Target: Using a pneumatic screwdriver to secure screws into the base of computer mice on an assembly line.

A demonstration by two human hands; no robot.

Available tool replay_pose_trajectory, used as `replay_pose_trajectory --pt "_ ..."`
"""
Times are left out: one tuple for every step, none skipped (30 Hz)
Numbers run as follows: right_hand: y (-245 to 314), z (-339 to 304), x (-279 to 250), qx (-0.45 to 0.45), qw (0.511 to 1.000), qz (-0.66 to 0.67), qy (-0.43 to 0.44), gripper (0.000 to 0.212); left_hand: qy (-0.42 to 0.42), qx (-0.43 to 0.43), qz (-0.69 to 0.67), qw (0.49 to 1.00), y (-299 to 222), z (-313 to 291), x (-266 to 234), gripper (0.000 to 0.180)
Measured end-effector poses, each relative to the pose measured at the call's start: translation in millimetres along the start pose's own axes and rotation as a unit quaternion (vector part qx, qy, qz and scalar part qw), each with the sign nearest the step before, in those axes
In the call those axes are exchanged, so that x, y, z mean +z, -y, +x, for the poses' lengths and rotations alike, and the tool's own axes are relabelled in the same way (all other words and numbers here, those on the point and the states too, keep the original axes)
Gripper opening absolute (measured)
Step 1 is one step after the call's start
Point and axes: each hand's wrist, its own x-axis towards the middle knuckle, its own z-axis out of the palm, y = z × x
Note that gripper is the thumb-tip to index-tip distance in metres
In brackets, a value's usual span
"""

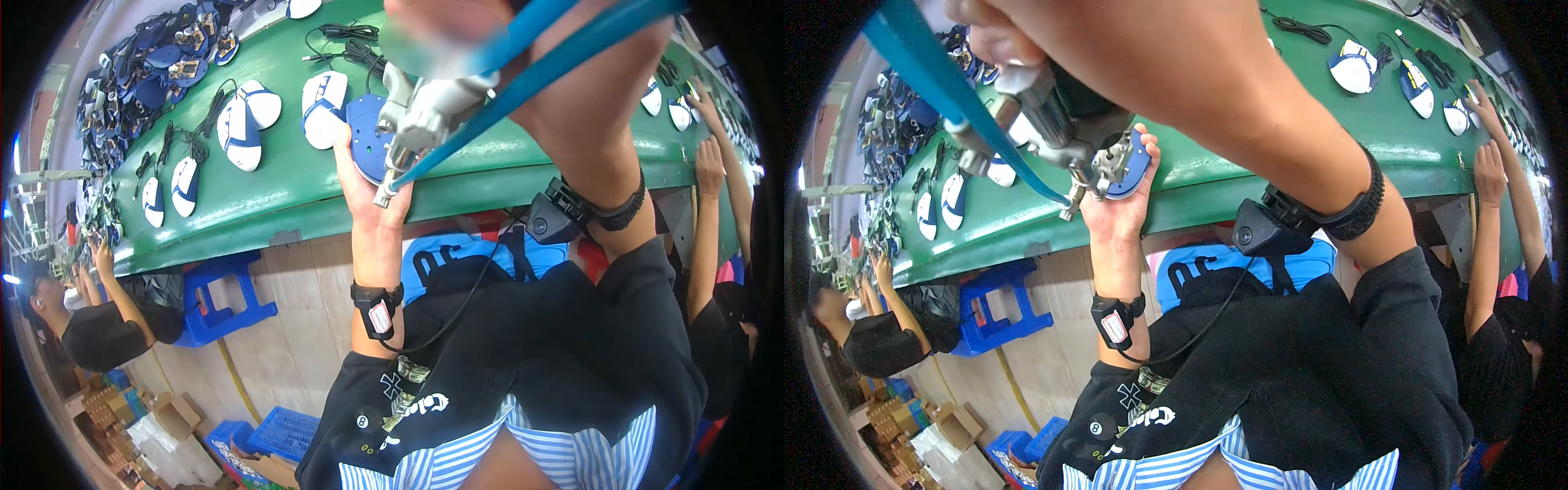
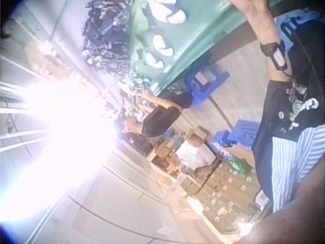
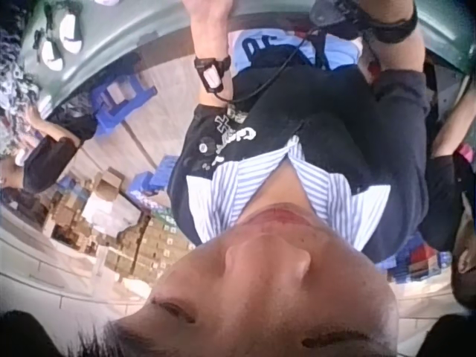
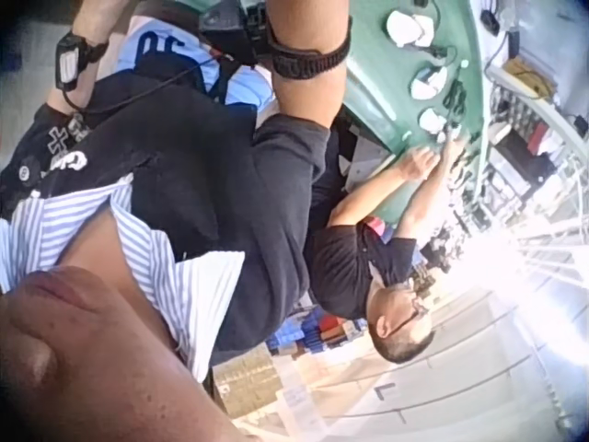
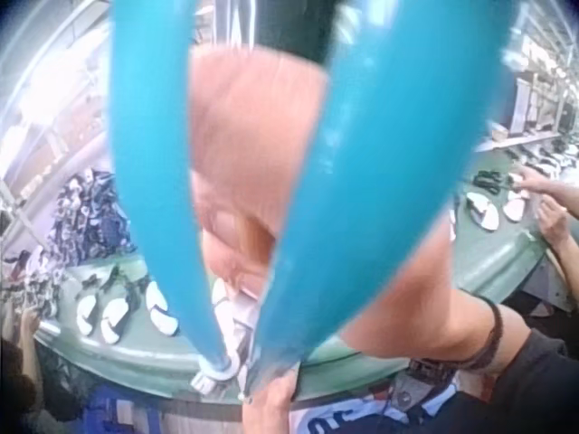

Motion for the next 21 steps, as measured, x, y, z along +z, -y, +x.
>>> replay_pose_trajectory --pt "-3 -2 4 0.001 1.0 -0.01 -0.003 0.012 -0.006 -0.001 -0.015 1.0 1 1 -2 0.059" --pt "-6 -5 9 0.004 1.0 -0.018 -0.007 0.012 0.003 -0.007 -0.023 1.0 1 2 -5 0.059" --pt "-6 -3 14 0.004 1.0 -0.024 -0.012 0.012 0.003 -0.006 -0.022 1.0 0 0 -2 0.059" --pt "-6 -3 18 0.004 0.999 -0.031 -0.018 0.011 0.004 0.009 -0.033 0.999 1 -1 0 0.058" --pt "-7 -3 23 0.006 0.999 -0.039 -0.025 0.011 0.005 0.023 -0.043 0.999 0 -3 2 0.058" --pt "-9 -4 26 0.008 0.999 -0.043 -0.029 0.011 0.004 0.024 -0.043 0.999 -1 -3 3 0.058" --pt "-11 -5 28 0.01 0.998 -0.048 -0.034 0.01 0.015 0.009 -0.043 0.999 -2 -4 3 0.056" --pt "-13 -5 30 0.012 0.998 -0.054 -0.039 0.01 0.027 -0.005 -0.043 0.999 -3 -5 4 0.055" --pt "-14 -6 32 0.012 0.997 -0.059 -0.045 0.01 0.026 -0.005 -0.043 0.999 -2 -6 9 0.055" --pt "-13 -6 34 0.014 0.997 -0.063 -0.05 0.01 0.006 0.008 0.017 1.0 -1 -7 15 0.052" --pt "-13 -6 36 0.015 0.996 -0.069 -0.056 0.009 -0.014 0.02 0.077 0.997 0 -7 18 0.05" --pt "-12 -7 38 0.017 0.995 -0.073 -0.063 0.009 -0.016 0.021 0.078 0.997 0 -8 18 0.05" --pt "-10 -7 39 0.017 0.994 -0.081 -0.071 0.009 -0.018 0.026 0.077 0.997 0 -8 18 0.05" --pt "-9 -6 41 0.019 0.993 -0.09 -0.08 0.009 -0.019 0.031 0.077 0.996 0 -8 18 0.05" --pt "-8 -4 39 0.024 0.99 -0.102 -0.09 0.008 -0.019 0.026 0.078 0.996 2 -6 17 0.05" --pt "-6 -2 37 0.039 0.988 -0.109 -0.101 0.008 0.01 0.007 0.063 0.998 3 -4 14 0.05" --pt "4 1 29 0.038 0.987 -0.114 -0.106 0.008 0.038 -0.012 0.047 0.998 6 -2 12 0.05" --pt "20 10 18 0.22 0.972 -0.009 -0.081 0.008 0.027 0.001 0.07 0.997 7 -3 18 0.05" --pt "30 16 12 0.392 0.913 0.097 -0.051 0.012 0.033 0.001 0.073 0.997 6 -4 24 0.05" --pt "26 17 7 0.37 0.92 0.121 -0.046 0.012 0.025 0.0 0.139 0.99 4 -5 31 0.05" --pt "18 14 -3 0.279 0.953 0.105 -0.057 0.013 0.018 -0.005 0.201 0.979 7 -1 34 0.05"
